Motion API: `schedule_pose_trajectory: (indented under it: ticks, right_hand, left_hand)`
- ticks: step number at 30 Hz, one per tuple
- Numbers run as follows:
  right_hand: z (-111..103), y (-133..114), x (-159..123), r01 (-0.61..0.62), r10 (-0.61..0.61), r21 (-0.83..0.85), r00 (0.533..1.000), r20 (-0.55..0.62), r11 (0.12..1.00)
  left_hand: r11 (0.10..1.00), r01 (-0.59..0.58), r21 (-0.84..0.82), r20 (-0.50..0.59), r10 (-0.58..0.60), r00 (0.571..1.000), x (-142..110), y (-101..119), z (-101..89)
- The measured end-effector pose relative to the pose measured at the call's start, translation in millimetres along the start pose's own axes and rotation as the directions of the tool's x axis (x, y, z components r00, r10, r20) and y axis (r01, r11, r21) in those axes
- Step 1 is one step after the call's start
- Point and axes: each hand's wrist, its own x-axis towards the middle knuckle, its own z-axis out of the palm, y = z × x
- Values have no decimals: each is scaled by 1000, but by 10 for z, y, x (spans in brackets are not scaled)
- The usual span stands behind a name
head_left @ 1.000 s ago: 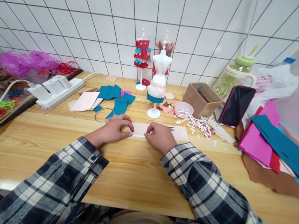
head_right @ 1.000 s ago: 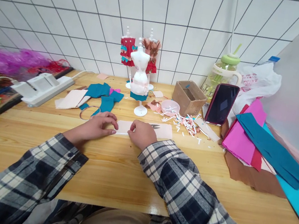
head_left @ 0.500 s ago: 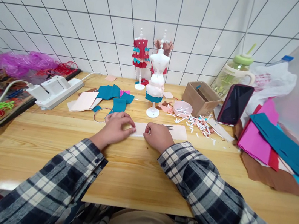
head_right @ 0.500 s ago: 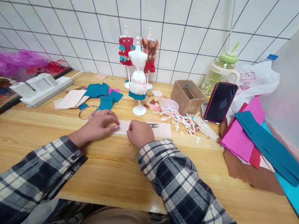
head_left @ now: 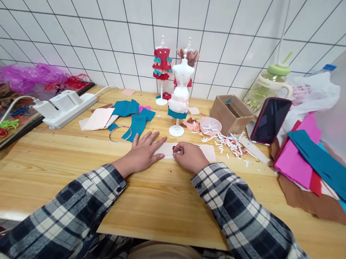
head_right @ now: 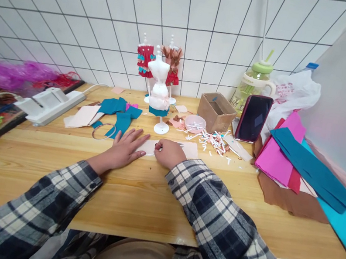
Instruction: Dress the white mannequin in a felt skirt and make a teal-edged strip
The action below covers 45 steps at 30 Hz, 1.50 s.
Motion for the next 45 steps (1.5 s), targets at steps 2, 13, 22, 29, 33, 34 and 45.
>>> schedule_pose_trajectory:
  ticks: [2,13,22,29,33,34,45]
  right_hand:
    - [2,19,5,-3,3,-6,1000,1,1000]
    - [-47,43,-6,-98,95,-137,995,-27,986]
    - [-132,269,118,-157,159,-37,985,67,987]
    - [-164,129,-171,61,-62,-36,998,-25,997]
    - [-123,54,-322,279,-284,-291,959,27,915]
    - [-110,43,-331,298,-294,-331,954,64,895]
    - [-154,91,-362,358,-310,-434,934,178,827]
  left_hand:
    - [1000,2,-3,7,-2,1000,-1,6,-7]
    - [1000,14,-17,12,-14,1000,9,-1,2]
    - [996,89,-7,5,-89,996,-8,-2,-31]
    - [986,84,-147,-87,-97,991,-28,-73,-32]
    - [953,12,-302,-210,-79,974,-22,-137,-120]
    - [948,-16,-318,-253,-69,965,-15,-127,-134]
    - [1000,-6,1,-39,6,999,-14,186,21]
